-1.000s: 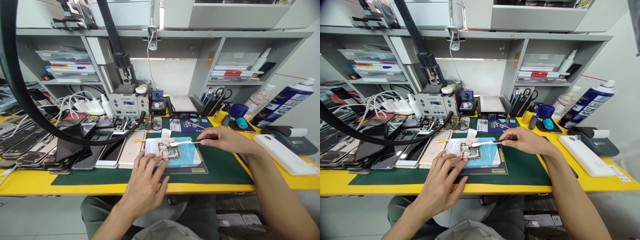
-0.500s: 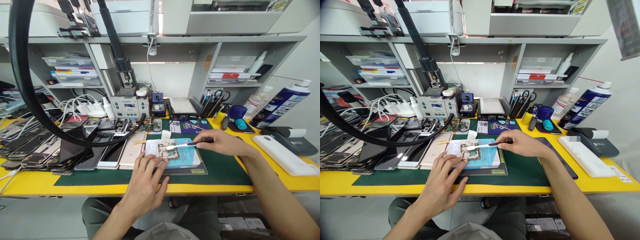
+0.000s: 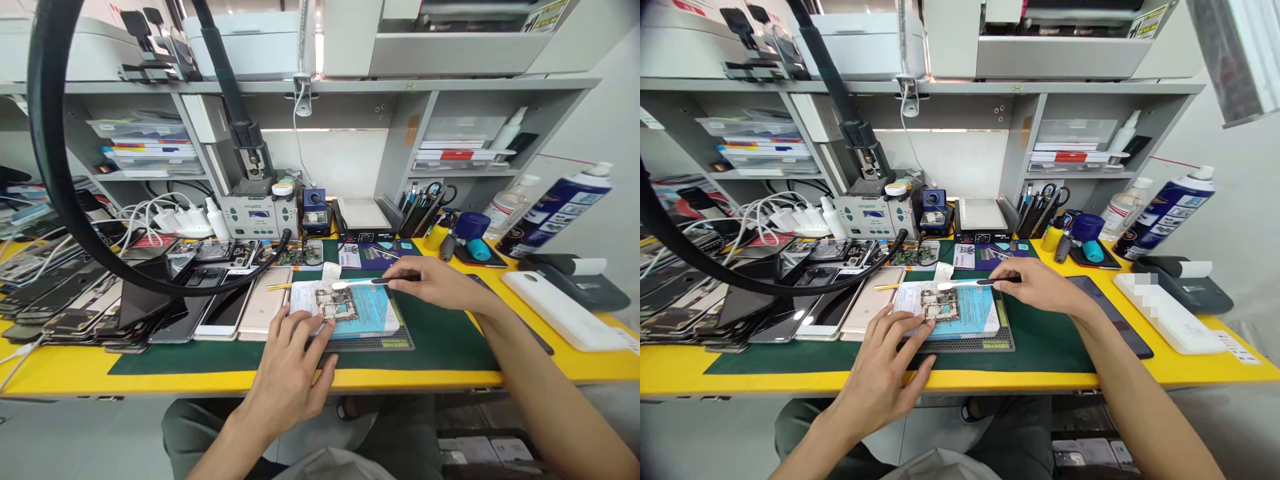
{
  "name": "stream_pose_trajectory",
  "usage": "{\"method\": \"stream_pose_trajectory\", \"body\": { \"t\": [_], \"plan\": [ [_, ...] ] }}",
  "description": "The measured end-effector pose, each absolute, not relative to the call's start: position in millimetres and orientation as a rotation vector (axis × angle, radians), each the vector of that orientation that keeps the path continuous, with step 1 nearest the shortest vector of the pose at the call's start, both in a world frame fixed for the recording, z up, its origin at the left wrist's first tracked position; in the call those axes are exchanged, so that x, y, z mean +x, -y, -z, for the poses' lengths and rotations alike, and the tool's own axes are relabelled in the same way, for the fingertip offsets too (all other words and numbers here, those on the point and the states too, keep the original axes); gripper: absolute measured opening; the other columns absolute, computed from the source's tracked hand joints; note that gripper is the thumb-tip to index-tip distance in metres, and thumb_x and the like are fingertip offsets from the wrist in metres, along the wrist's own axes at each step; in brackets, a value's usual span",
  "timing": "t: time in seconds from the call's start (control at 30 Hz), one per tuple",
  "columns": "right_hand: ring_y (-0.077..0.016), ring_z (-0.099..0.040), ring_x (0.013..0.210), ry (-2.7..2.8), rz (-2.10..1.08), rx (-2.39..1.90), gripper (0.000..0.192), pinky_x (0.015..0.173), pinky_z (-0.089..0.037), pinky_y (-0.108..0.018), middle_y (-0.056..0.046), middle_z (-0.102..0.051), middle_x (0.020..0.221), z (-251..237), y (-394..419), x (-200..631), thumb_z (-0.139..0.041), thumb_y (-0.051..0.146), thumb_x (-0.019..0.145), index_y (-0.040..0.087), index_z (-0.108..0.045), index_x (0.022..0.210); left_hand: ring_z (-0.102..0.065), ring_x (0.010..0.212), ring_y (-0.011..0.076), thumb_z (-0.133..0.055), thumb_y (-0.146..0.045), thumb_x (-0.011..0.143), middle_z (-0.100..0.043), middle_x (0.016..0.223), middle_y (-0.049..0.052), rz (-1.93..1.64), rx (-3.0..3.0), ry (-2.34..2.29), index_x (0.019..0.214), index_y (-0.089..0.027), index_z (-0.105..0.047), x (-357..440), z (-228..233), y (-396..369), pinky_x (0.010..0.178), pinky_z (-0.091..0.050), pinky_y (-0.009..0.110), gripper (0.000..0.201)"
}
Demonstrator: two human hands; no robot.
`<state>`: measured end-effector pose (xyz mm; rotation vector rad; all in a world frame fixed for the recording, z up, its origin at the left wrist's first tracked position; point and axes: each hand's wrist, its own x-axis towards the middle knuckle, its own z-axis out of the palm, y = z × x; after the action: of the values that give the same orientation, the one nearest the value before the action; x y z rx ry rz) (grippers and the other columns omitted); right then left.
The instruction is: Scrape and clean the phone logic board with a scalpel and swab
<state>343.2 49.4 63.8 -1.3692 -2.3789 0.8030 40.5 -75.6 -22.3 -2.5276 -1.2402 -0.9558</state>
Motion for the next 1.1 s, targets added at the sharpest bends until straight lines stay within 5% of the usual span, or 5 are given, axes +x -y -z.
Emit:
{"method": "stream_pose_trajectory", "body": {
  "t": [0.67, 1.1],
  "plan": [
    [-0.0304, -0.071, 0.100, 2.391, -0.717, -1.295, 0.040, 0.083, -0.055, -0.041, -0.012, -0.077, 0.113, -58.3, -40.9, 329.7, -0.062, 0.054, 0.099, 0.021, -0.078, 0.113, -0.052, 0.125, 0.0353, -0.063, -0.021, 0.098, -0.060, 0.129, 0.018, 0.959, -2.547, 1.253, 0.140, -0.011, -0.058, 40.5, 21.2, 76.5, 0.117, -0.040, 0.068, 0.043],
    [-0.0238, -0.064, 0.081, 2.463, -0.727, -1.180, 0.032, 0.071, -0.048, -0.037, -0.009, -0.074, 0.097, -57.0, -32.7, 322.9, -0.059, 0.046, 0.102, 0.020, -0.077, 0.110, -0.050, 0.122, 0.0356, -0.066, -0.019, 0.095, -0.054, 0.123, 0.018, 1.000, -2.530, 1.235, 0.139, -0.009, -0.057, 39.9, 21.5, 76.3, 0.113, -0.044, 0.070, 0.046]
  ]
}}
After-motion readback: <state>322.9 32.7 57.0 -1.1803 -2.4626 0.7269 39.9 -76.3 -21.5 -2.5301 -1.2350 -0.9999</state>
